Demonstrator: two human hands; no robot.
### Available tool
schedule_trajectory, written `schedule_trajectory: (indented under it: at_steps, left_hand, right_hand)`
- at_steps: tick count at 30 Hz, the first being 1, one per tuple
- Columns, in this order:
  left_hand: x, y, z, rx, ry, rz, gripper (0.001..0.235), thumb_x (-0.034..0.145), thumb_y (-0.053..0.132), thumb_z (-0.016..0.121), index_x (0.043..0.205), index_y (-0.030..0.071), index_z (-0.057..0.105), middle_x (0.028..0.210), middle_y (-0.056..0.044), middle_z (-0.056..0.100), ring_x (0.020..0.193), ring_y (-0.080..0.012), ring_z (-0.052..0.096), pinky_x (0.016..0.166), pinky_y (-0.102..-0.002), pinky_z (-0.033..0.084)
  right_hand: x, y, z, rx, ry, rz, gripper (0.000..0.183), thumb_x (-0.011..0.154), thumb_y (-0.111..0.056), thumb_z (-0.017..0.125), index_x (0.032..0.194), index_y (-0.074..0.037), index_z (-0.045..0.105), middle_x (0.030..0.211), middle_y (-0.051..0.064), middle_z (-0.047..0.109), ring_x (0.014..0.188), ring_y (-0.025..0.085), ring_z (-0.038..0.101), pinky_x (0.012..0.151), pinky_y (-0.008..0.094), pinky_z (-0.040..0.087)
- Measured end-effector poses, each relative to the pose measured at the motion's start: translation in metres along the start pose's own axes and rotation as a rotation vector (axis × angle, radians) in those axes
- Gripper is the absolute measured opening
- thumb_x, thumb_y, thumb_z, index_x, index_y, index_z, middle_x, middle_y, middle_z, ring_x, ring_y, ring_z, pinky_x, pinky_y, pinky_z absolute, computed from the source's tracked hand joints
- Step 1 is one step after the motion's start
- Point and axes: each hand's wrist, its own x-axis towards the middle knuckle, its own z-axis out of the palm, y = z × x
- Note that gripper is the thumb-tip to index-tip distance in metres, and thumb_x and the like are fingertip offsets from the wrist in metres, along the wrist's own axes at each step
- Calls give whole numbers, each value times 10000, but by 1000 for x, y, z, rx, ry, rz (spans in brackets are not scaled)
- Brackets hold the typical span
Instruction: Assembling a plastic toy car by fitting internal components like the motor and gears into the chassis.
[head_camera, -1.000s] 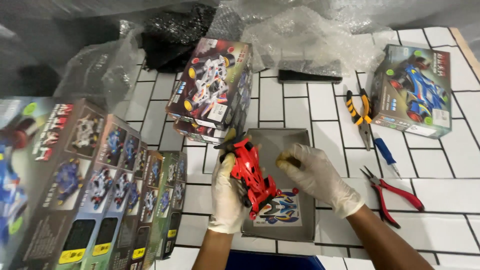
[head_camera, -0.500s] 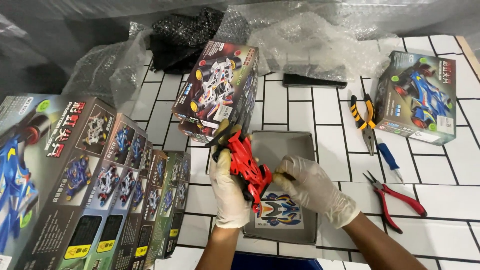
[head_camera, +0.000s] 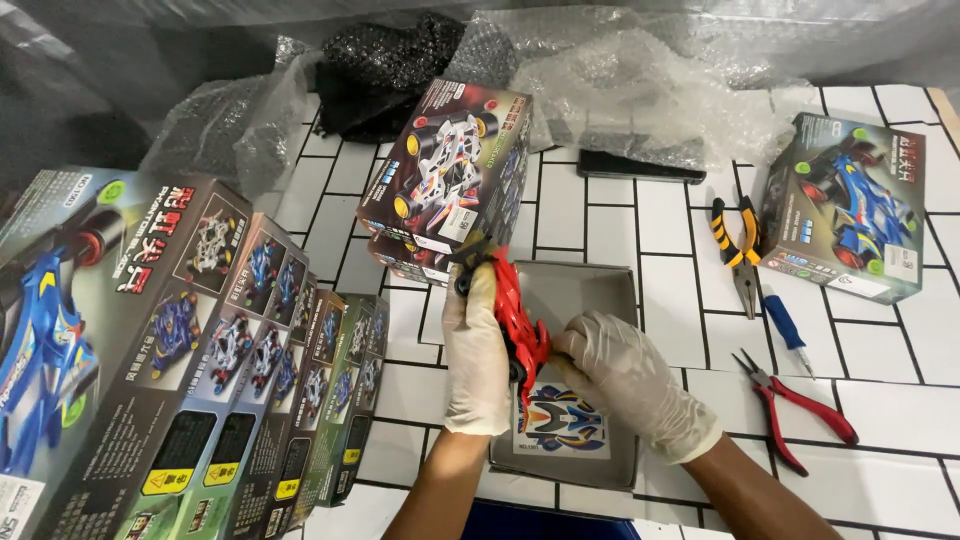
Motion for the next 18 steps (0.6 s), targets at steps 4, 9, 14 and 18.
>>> schedule_trajectory:
  at_steps: [4,9,14,18]
  left_hand:
    - [11,0,0,48,-22,-8,199,969,352,676,1085,193,642,748,-106,696,532,-198,646,487,-308,591]
    - [36,-5,-8,154,-63,36,272,945,390,717,1065,159,638,750,-93,675,530,-158,610,466,-302,569]
    - [46,8,-10,192,-100,-31,423,913,447,728,1177,127,646,883,-122,674,701,-196,636,651,-376,612]
    - [56,19,7,258,-196,-42,421,906,460,730,1181,145,688,966,-116,701,836,-205,699,751,-381,648]
  right_hand:
    - [4,-5,1,-22,19,-34,83,852,-66,679,913,-120,692,727,47,552,631,264,606,572,350,535]
    - [11,-13,-7,58,28,-83,107,824,-32,698,924,-69,702,722,72,581,602,287,618,538,364,531]
    - [18,-18,-16,-20,70,-151,94,861,-30,664,935,-78,696,754,75,562,618,276,604,581,343,535]
    - [19,-21,-21,-27,115,-191,90,856,-37,702,933,-84,709,778,72,586,622,277,602,591,360,540]
